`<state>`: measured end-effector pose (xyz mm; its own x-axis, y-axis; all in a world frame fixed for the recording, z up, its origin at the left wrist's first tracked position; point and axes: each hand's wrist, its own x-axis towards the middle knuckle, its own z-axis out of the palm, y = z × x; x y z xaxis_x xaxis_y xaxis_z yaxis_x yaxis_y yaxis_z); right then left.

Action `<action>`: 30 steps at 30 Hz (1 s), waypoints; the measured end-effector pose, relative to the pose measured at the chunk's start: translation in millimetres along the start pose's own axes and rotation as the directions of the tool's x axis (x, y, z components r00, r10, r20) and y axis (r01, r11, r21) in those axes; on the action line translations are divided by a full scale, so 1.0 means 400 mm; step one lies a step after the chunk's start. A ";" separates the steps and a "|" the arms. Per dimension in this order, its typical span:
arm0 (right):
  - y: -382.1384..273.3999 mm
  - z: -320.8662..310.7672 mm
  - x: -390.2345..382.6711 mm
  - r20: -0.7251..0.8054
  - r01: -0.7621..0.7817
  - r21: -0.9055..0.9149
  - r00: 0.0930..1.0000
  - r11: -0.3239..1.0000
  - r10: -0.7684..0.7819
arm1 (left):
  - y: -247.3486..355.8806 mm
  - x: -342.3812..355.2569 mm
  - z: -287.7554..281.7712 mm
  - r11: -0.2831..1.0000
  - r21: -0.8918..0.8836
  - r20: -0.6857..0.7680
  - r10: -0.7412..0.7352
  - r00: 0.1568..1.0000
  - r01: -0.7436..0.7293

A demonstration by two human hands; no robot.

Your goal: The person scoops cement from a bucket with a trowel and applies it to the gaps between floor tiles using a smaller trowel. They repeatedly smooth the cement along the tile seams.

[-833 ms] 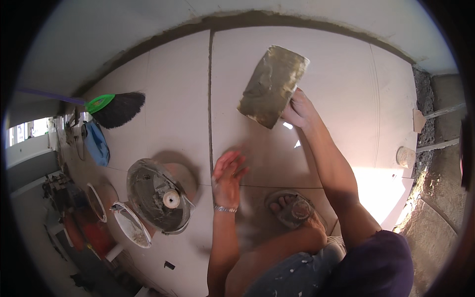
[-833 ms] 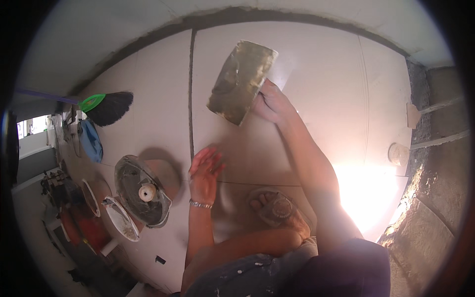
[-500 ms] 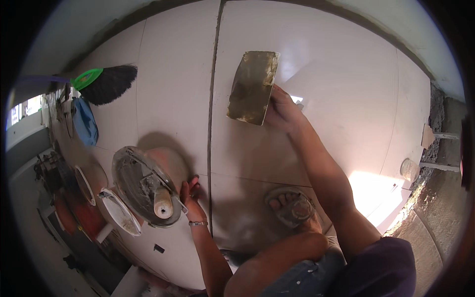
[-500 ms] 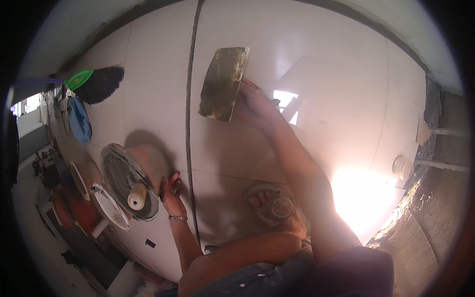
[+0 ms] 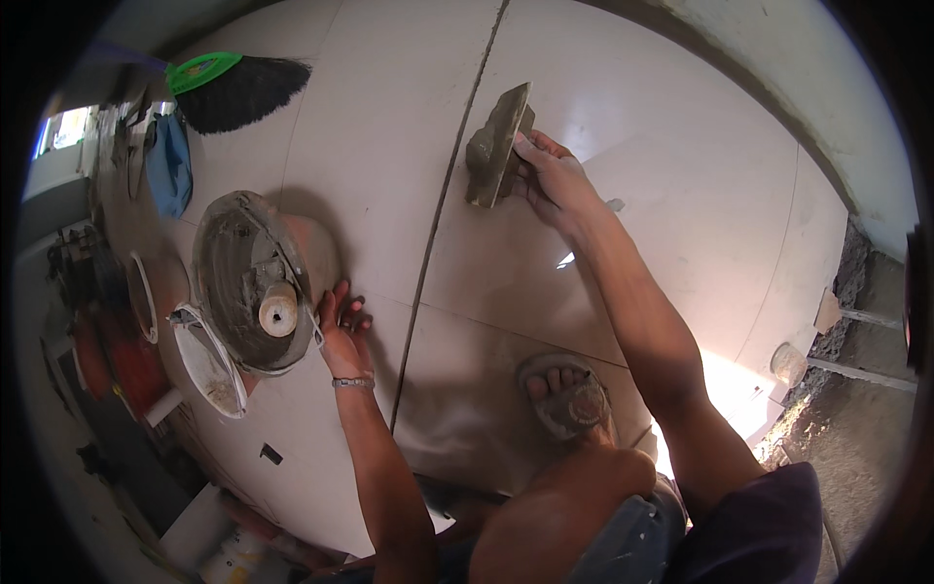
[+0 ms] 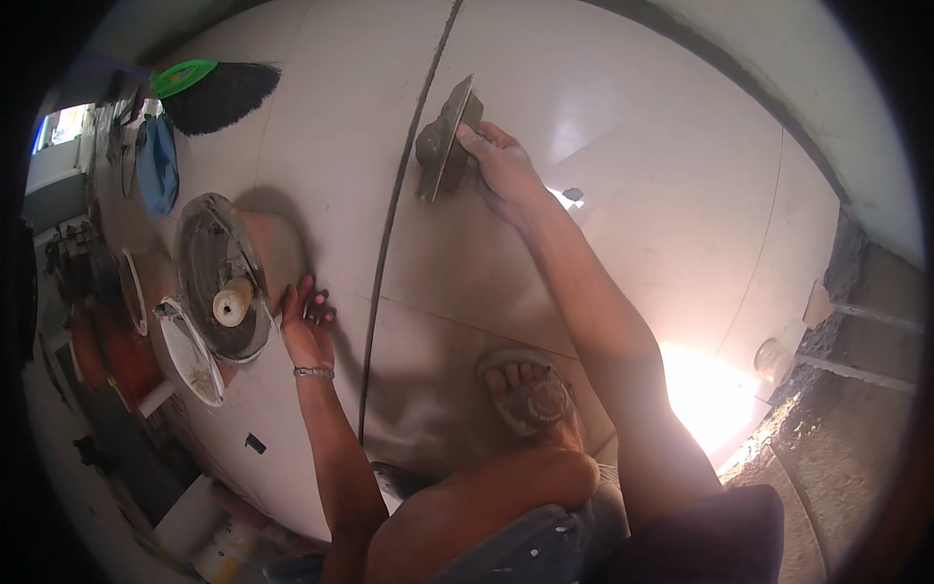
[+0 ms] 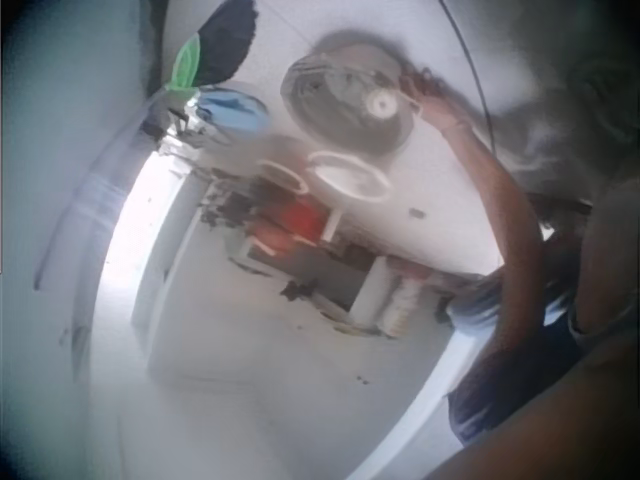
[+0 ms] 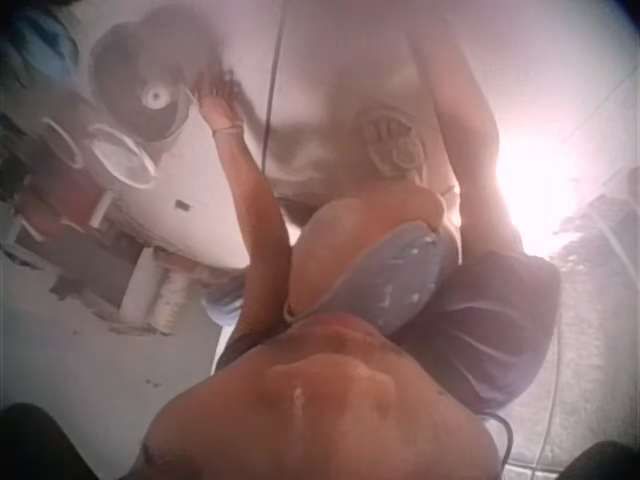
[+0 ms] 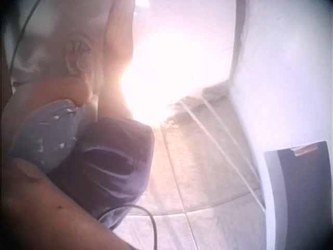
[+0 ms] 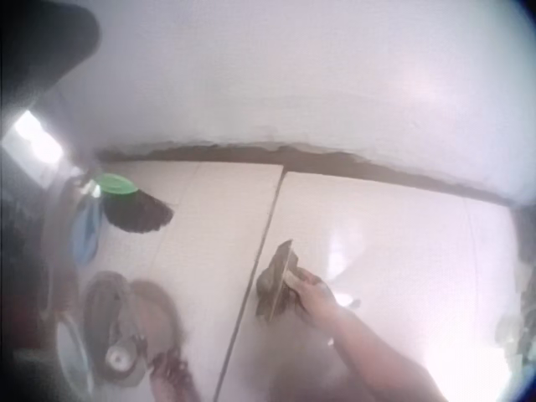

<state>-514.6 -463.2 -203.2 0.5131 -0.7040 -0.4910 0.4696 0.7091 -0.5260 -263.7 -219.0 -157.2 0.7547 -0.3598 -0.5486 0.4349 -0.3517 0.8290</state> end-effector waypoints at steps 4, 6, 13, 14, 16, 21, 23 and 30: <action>0.020 0.017 0.033 -0.135 0.052 -0.232 0.987 0.971 -0.085 | -0.005 0.014 -0.011 0.999 -0.042 0.029 0.001 1.000 0.000; 0.025 0.039 0.036 -0.191 0.030 -0.319 0.977 0.947 -0.096 | -0.008 0.021 -0.017 0.999 -0.037 0.035 0.003 0.999 -0.001; 0.028 0.120 0.032 -0.253 0.060 -0.509 0.943 0.859 -0.216 | -0.003 0.042 -0.025 0.999 0.008 0.055 0.031 0.998 -0.031; 0.026 0.124 0.031 -0.264 0.055 -0.521 0.939 0.852 -0.222 | -0.002 0.047 -0.024 0.999 0.016 0.058 0.035 0.998 -0.036; 0.032 0.123 0.033 -0.279 0.033 -0.586 0.930 0.809 -0.240 | -0.001 0.057 -0.025 0.999 -0.011 0.066 0.034 0.997 -0.033; 0.045 0.112 0.040 -0.235 0.032 -0.602 0.948 0.798 -0.215 | 0.006 0.056 -0.014 0.997 -0.077 0.044 -0.004 0.999 0.008; 0.041 0.135 0.021 -0.225 0.038 -0.599 0.950 0.800 -0.214 | 0.005 0.051 -0.011 0.994 -0.107 0.034 -0.018 0.999 0.022; 0.097 0.160 -0.060 -0.252 -0.072 -0.570 0.963 0.818 -0.091 | -0.003 0.015 0.004 0.986 -0.152 0.019 -0.067 0.998 0.069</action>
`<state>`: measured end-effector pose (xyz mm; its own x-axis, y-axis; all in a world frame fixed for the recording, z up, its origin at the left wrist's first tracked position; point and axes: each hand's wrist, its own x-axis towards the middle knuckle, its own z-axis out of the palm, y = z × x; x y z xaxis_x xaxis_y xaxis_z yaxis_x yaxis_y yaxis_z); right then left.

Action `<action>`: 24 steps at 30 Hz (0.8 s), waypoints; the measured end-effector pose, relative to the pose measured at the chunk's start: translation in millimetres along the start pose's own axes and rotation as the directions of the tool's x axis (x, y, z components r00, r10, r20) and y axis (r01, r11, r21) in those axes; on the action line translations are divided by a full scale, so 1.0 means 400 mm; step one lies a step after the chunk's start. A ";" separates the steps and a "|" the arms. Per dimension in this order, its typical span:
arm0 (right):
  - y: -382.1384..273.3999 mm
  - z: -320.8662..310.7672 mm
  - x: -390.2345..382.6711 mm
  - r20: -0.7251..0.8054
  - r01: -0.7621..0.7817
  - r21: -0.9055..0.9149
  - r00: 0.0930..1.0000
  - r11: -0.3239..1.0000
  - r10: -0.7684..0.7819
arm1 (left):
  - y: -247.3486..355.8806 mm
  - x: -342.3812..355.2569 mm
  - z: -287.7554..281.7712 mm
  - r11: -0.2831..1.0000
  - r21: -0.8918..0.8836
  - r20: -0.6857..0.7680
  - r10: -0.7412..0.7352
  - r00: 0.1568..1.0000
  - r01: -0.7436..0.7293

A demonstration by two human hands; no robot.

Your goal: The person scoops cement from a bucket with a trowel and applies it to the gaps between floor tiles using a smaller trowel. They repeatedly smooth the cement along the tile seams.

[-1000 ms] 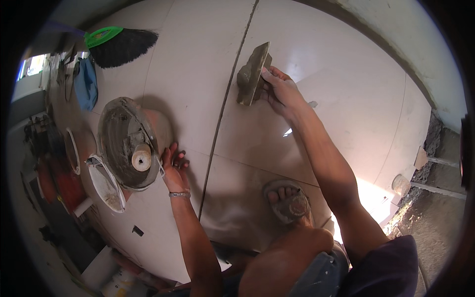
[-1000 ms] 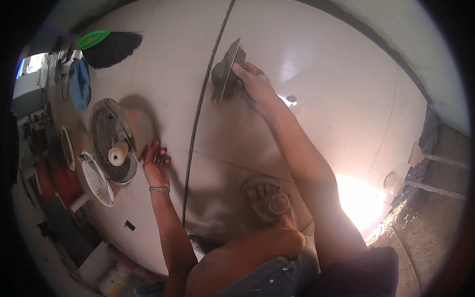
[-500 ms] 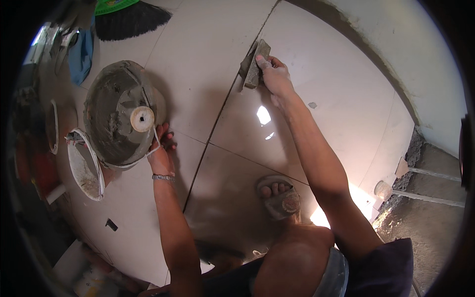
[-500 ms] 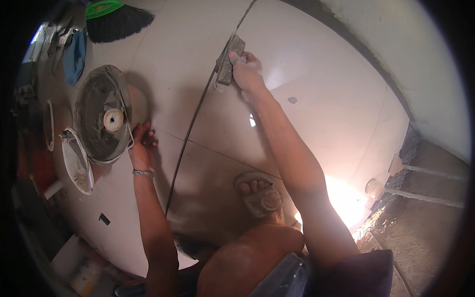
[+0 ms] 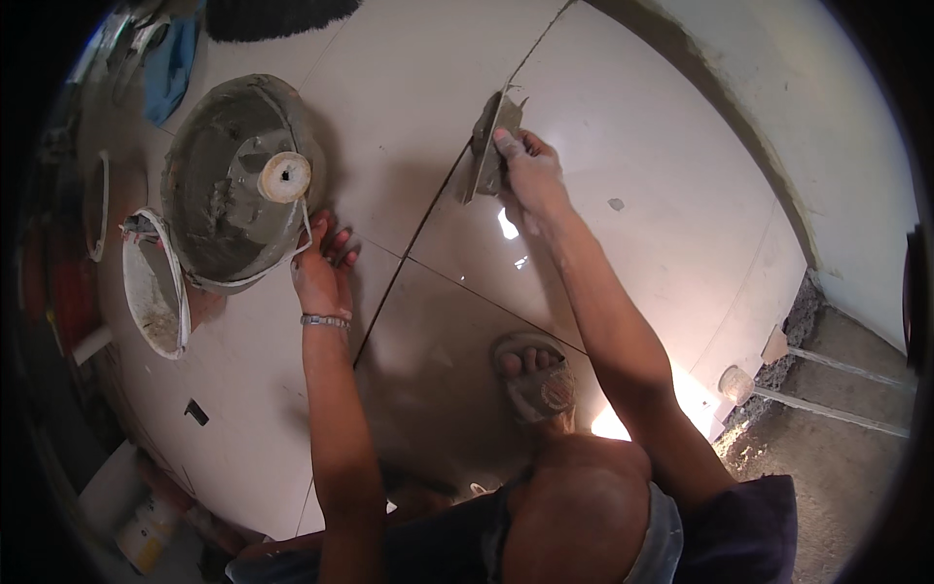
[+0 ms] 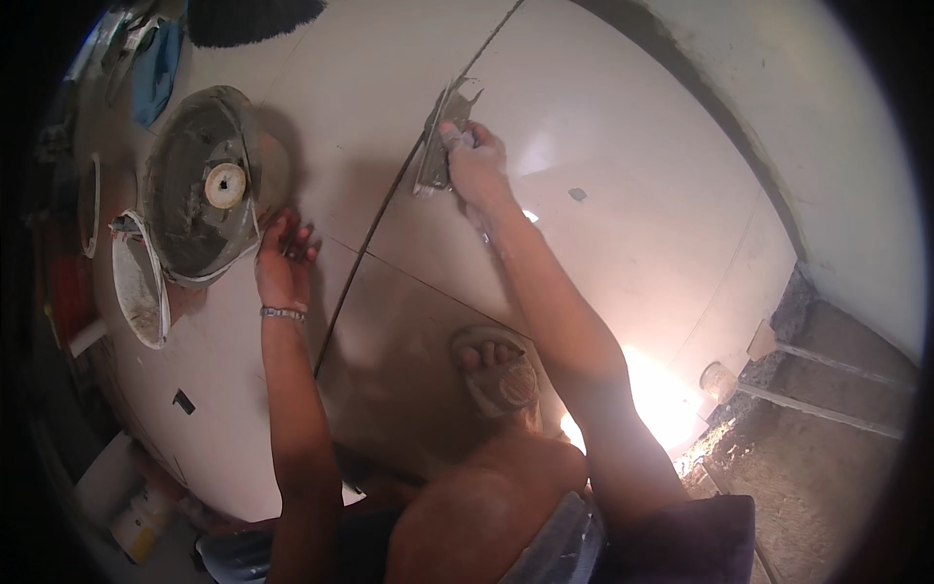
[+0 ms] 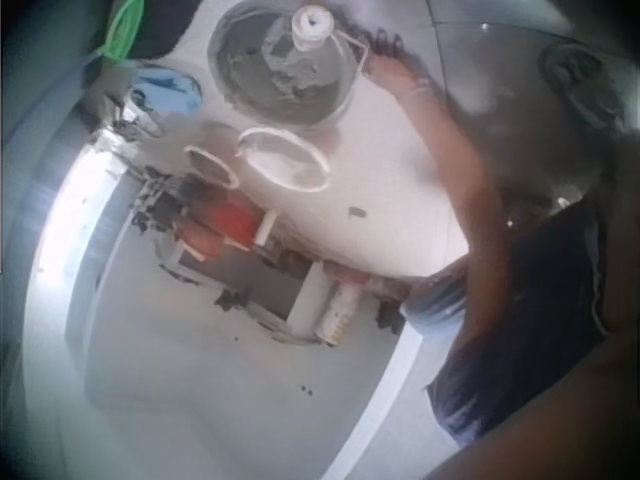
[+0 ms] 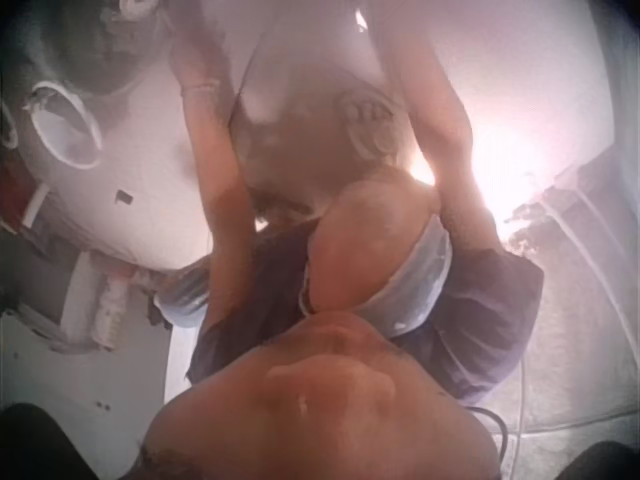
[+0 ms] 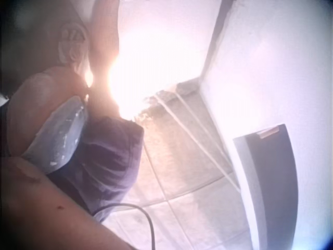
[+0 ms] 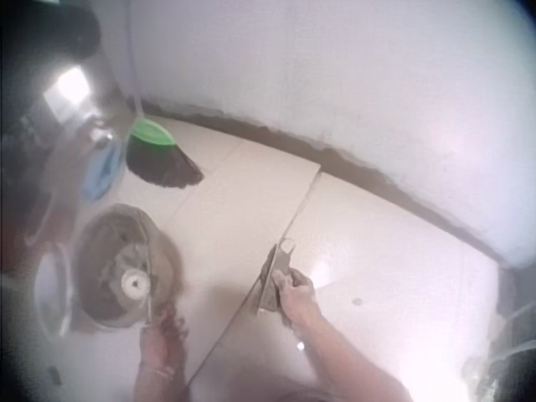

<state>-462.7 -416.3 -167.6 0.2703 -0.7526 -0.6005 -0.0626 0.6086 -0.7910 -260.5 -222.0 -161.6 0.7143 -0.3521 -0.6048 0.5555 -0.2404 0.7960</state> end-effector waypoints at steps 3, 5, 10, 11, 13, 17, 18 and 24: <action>0.111 0.019 -0.052 0.013 -0.052 0.021 0.999 0.998 0.052 | -0.013 -0.023 0.004 0.998 -0.049 -0.011 -0.035 0.999 0.034; 0.192 0.029 -0.080 0.047 -0.063 0.063 0.997 0.996 0.060 | -0.018 -0.030 -0.003 0.999 -0.031 -0.014 -0.032 0.999 0.032; 0.234 -0.025 -0.140 0.139 -0.223 0.333 0.973 0.916 0.187 | 0.005 -0.023 -0.052 1.000 0.031 -0.044 0.004 0.999 -0.003; 0.209 -0.043 -0.145 0.196 -0.241 0.485 0.967 0.841 0.164 | 0.012 -0.018 -0.063 0.999 0.037 -0.051 0.013 0.999 -0.011; 0.152 -0.093 -0.143 0.363 -0.278 0.590 0.930 0.758 0.058 | 0.014 -0.018 -0.066 1.000 0.026 -0.057 0.010 0.998 -0.009; 0.135 -0.192 -0.089 0.469 -0.446 0.683 0.875 0.578 0.121 | -0.004 -0.010 -0.029 0.998 -0.052 -0.011 -0.027 1.000 0.026; 0.118 -0.193 -0.084 0.487 -0.456 0.676 0.866 0.578 0.114 | -0.010 -0.008 -0.026 0.996 -0.080 0.003 -0.028 1.000 0.028; 0.131 -0.209 -0.052 0.446 0.333 -0.034 0.849 0.942 -0.284 | -0.047 -0.014 -0.055 0.968 -0.247 -0.031 -0.044 0.999 0.035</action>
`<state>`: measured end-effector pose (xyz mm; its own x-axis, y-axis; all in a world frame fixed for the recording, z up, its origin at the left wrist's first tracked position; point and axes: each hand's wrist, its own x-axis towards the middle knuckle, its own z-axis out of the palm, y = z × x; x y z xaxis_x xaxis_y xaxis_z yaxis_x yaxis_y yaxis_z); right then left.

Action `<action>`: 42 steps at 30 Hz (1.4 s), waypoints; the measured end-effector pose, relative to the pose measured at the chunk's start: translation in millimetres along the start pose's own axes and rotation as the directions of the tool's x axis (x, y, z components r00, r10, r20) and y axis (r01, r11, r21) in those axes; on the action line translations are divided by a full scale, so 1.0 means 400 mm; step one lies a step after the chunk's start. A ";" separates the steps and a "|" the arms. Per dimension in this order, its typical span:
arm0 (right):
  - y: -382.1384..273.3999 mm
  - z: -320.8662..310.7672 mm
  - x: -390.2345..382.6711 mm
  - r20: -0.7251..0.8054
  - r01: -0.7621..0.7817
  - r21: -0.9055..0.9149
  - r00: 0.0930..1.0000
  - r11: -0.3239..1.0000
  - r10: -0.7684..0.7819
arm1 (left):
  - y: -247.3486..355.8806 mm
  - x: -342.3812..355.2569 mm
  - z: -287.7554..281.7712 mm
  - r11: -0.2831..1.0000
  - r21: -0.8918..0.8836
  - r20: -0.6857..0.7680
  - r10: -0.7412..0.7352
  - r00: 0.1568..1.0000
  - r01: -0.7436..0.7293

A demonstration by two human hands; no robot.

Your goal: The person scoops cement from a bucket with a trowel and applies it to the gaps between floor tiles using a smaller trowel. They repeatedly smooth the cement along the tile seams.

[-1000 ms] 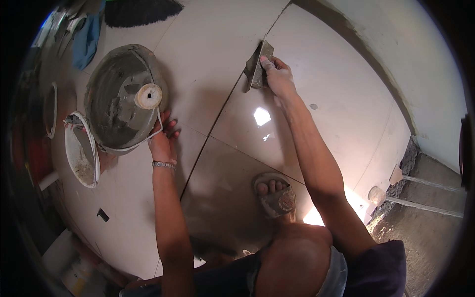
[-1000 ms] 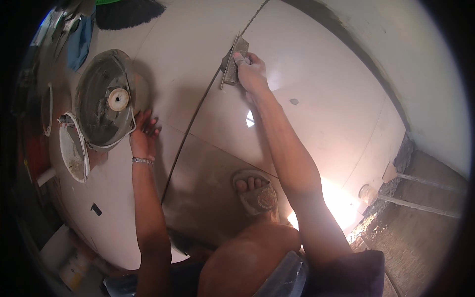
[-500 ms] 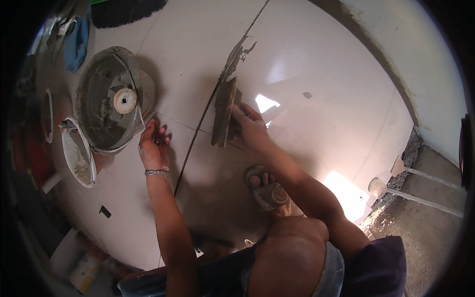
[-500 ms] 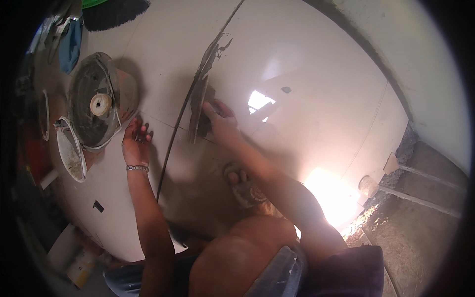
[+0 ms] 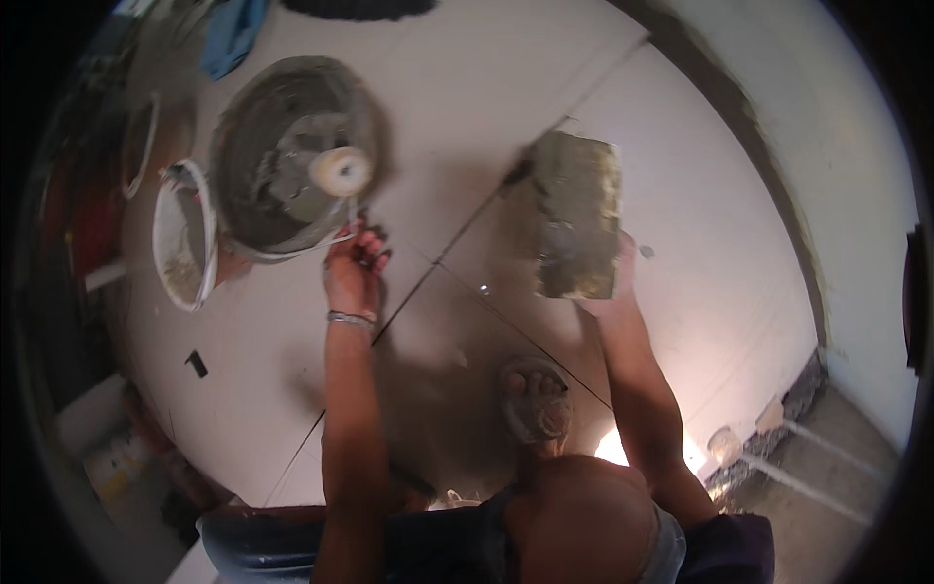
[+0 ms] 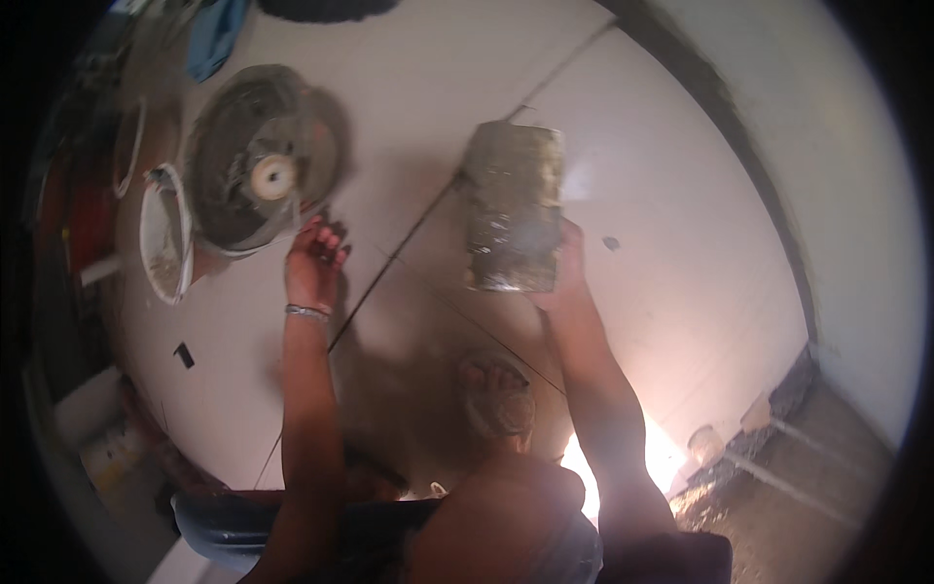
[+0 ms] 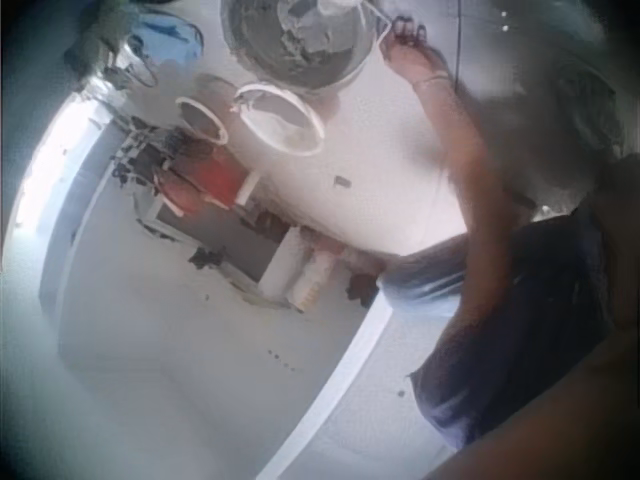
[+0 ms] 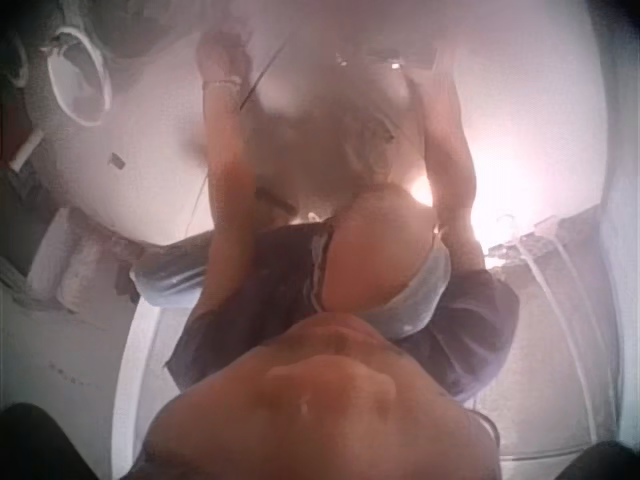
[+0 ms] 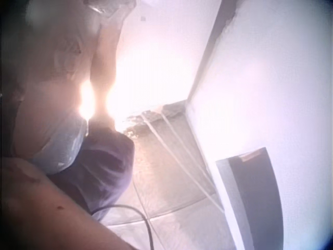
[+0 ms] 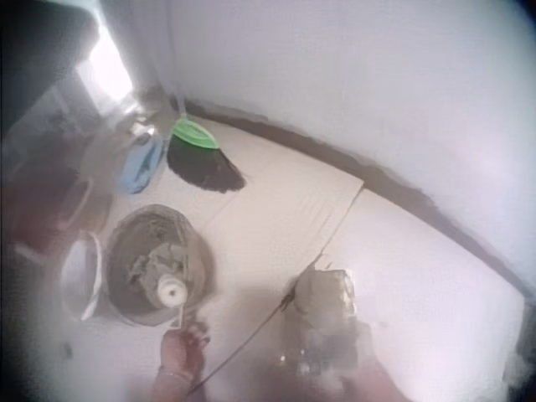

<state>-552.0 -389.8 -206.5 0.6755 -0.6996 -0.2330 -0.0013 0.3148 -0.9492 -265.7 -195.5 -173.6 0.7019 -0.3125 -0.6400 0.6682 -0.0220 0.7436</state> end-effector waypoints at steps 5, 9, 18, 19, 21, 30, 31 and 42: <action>-0.124 0.067 0.029 0.017 0.033 0.411 0.999 0.911 -0.044 | -0.024 -0.040 -0.022 0.828 0.367 0.084 0.424 0.902 -0.424; -0.073 0.025 0.003 0.033 -0.168 0.529 0.984 0.832 0.178 | 0.007 -0.019 -0.120 0.830 0.299 0.055 0.478 0.877 -0.471; 0.004 -0.093 -0.104 0.082 -0.222 0.851 0.952 0.476 0.296 | 0.143 -0.049 -0.133 0.747 0.638 0.074 0.183 0.980 -0.188; 0.025 -0.090 -0.115 0.063 -0.200 0.851 0.957 0.485 0.283 | 0.153 -0.040 -0.159 0.688 0.705 0.108 0.138 0.985 -0.174; 0.054 -0.059 -0.129 0.050 -0.185 0.843 0.962 0.505 0.268 | 0.184 -0.050 -0.223 0.274 0.870 0.421 0.021 0.907 -0.410; 0.034 0.137 -0.057 -0.235 -0.242 0.588 0.862 0.772 0.450 | 0.473 -0.162 -0.404 -0.132 0.945 0.278 -0.164 0.946 -0.300; -0.023 0.163 -0.037 -0.268 -0.268 0.539 0.844 0.798 0.464 | 0.496 -0.180 -0.424 -0.113 0.965 0.223 -0.134 0.966 -0.239; 0.077 0.388 -0.046 -0.378 -0.253 0.007 0.895 0.967 0.237 | 0.535 -0.237 -0.468 -0.214 0.919 0.320 -0.081 0.944 -0.330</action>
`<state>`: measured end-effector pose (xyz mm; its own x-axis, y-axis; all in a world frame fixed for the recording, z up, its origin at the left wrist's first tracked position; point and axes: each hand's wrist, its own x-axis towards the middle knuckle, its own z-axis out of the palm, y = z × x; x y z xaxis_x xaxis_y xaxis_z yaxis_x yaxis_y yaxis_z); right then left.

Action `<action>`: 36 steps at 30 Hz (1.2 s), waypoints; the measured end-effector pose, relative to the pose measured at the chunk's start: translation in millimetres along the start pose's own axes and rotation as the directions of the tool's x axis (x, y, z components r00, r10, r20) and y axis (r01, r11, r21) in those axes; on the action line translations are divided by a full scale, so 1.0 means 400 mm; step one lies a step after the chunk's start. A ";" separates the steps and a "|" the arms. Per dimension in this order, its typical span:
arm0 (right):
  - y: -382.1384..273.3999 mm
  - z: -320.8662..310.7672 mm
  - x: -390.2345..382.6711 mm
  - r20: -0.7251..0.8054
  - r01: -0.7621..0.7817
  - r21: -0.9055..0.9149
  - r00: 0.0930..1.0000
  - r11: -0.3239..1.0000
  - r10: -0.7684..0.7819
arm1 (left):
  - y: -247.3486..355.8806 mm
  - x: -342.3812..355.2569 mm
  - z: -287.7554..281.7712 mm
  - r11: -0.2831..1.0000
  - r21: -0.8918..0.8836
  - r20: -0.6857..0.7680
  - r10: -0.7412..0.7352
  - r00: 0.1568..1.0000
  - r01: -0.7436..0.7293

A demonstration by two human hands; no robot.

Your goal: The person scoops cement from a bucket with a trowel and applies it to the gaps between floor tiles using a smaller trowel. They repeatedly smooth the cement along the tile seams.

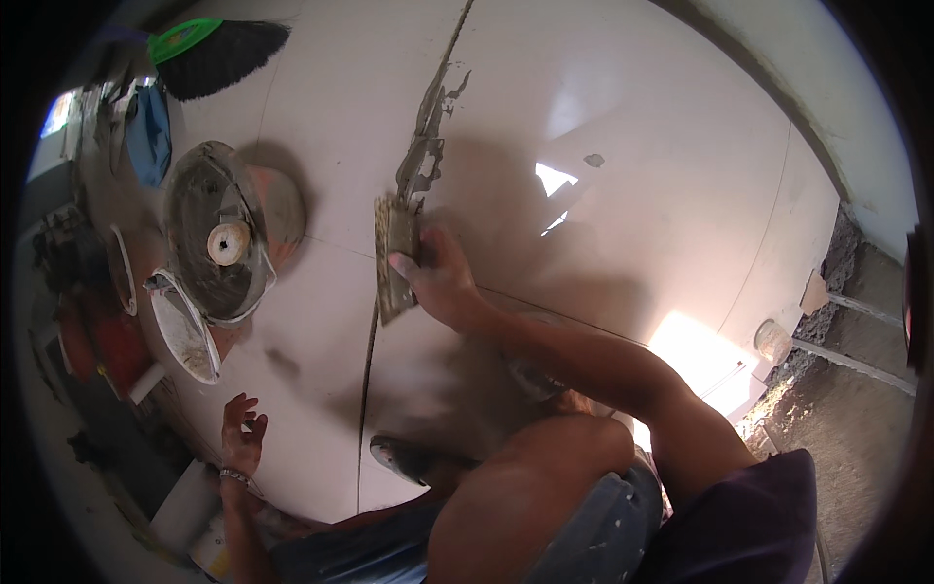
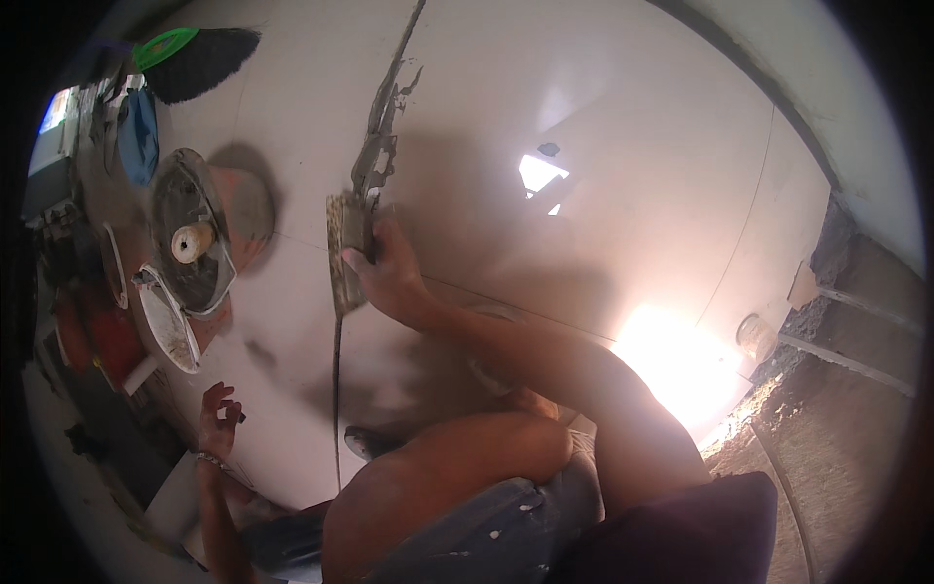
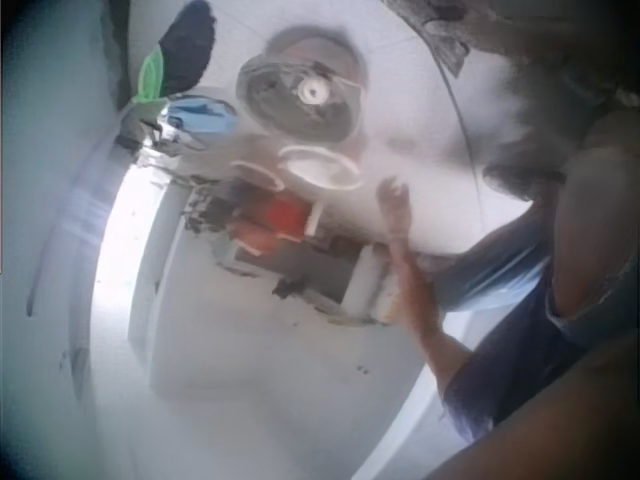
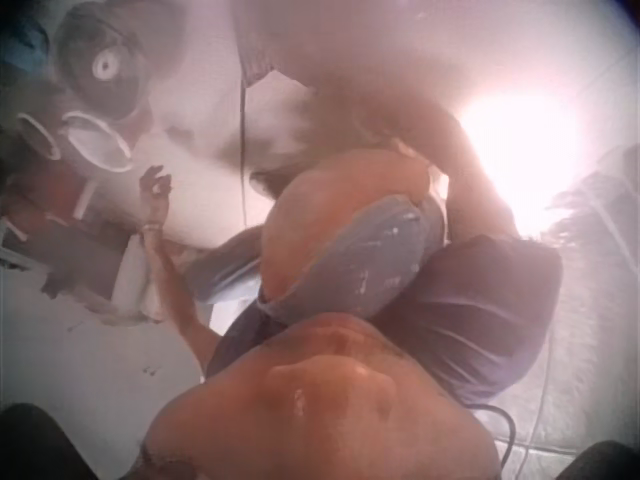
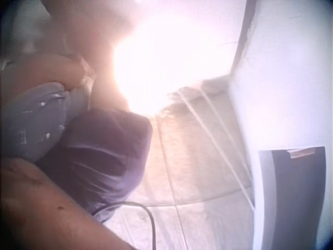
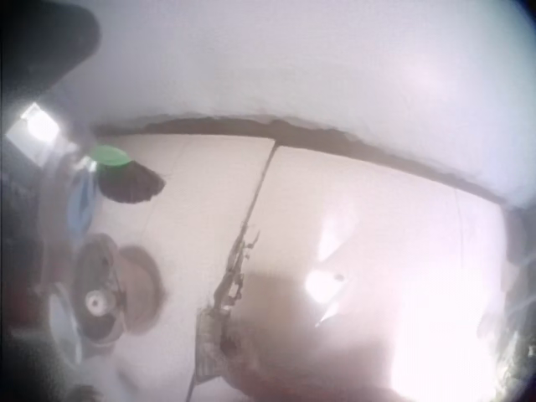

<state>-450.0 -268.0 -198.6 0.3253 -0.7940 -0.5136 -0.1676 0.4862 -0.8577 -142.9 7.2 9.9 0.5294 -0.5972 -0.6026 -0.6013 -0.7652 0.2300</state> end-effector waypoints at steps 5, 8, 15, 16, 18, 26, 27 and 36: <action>-0.049 -0.137 -0.001 0.050 -0.076 0.195 0.996 0.978 0.068 | 0.031 -0.027 -0.014 0.997 -0.078 0.017 0.018 1.000 -0.016; -0.132 -0.236 0.148 -0.098 0.058 0.124 0.994 0.991 -0.046 | 0.074 -0.038 -0.017 0.987 -0.160 0.057 0.009 0.998 0.001; -0.304 -0.305 0.338 -0.094 0.209 -0.262 0.966 0.942 -0.241 | 0.110 -0.032 -0.004 0.942 -0.309 0.231 -0.060 0.971 0.132; -0.303 -0.299 0.339 -0.088 0.209 -0.342 0.964 0.916 -0.253 | 0.103 -0.037 -0.002 0.953 -0.284 0.233 -0.041 0.972 0.108; -0.298 -0.297 0.346 -0.078 0.209 -0.495 0.956 0.843 -0.283 | 0.079 -0.040 0.001 0.923 -0.358 0.246 -0.050 0.968 0.138; -0.266 -0.319 0.241 0.172 0.189 -0.249 0.974 0.950 -0.148 | 0.082 -0.051 -0.014 0.920 -0.341 0.259 -0.104 0.960 0.192; -0.270 -0.334 0.263 0.154 0.166 -0.206 0.979 0.964 -0.135 | 0.084 -0.051 -0.012 0.915 -0.364 0.250 -0.085 0.964 0.175; -0.311 -0.407 0.511 0.276 0.086 0.134 0.953 0.987 -0.121 | 0.107 -0.069 -0.018 0.879 -0.433 0.202 -0.118 0.972 0.197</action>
<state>-514.3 -550.4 -200.9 0.5875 -0.7148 -0.3794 -0.0125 0.4608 -0.8874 -178.9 -10.9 41.8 0.4647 -0.4412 -0.7677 -0.1653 -0.8950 0.4143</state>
